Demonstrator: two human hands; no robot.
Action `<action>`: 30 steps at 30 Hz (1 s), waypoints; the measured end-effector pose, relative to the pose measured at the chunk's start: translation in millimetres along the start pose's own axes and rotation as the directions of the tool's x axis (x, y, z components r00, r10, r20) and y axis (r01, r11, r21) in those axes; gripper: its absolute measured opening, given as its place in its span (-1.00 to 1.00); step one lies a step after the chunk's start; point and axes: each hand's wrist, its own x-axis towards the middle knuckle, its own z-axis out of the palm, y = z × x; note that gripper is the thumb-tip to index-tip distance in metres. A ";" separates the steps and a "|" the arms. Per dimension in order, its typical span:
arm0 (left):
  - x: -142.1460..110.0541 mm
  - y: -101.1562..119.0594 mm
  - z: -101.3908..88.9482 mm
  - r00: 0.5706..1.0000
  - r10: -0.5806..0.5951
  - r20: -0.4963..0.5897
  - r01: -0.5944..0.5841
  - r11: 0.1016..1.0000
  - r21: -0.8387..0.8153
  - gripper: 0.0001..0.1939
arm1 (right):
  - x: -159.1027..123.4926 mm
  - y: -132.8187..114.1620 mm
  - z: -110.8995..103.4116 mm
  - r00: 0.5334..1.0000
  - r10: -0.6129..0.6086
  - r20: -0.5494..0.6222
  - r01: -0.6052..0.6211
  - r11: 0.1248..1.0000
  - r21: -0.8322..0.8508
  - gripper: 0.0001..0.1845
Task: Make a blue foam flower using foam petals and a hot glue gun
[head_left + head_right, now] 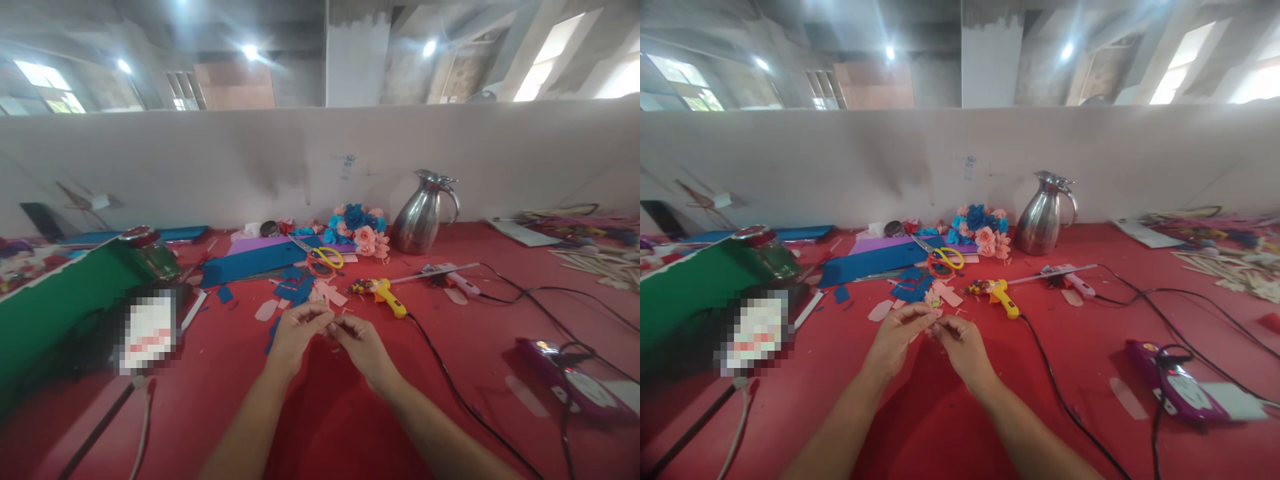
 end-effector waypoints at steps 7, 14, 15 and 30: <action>-1.9 3.2 3.9 0.999 -0.014 -0.033 0.015 0.999 0.030 -0.88 | 1.0 3.5 -2.1 1.000 -0.019 0.006 0.019 1.000 -0.020 -0.63; -0.4 1.1 2.3 0.996 -0.073 -0.060 0.072 0.997 -0.012 -0.82 | -0.4 -1.7 -0.3 0.999 -0.040 -0.026 0.040 0.999 -0.024 -0.68; -0.3 1.2 2.1 0.994 -0.094 -0.060 0.092 0.995 -0.030 -0.81 | -0.4 -4.0 -1.1 0.998 -0.053 -0.043 0.053 0.999 -0.012 -0.70; -4.7 7.1 11.7 0.966 -0.239 0.093 0.232 0.969 0.087 -0.84 | 3.4 -15.9 -9.5 0.965 -0.162 -0.206 0.165 0.986 -0.005 -0.77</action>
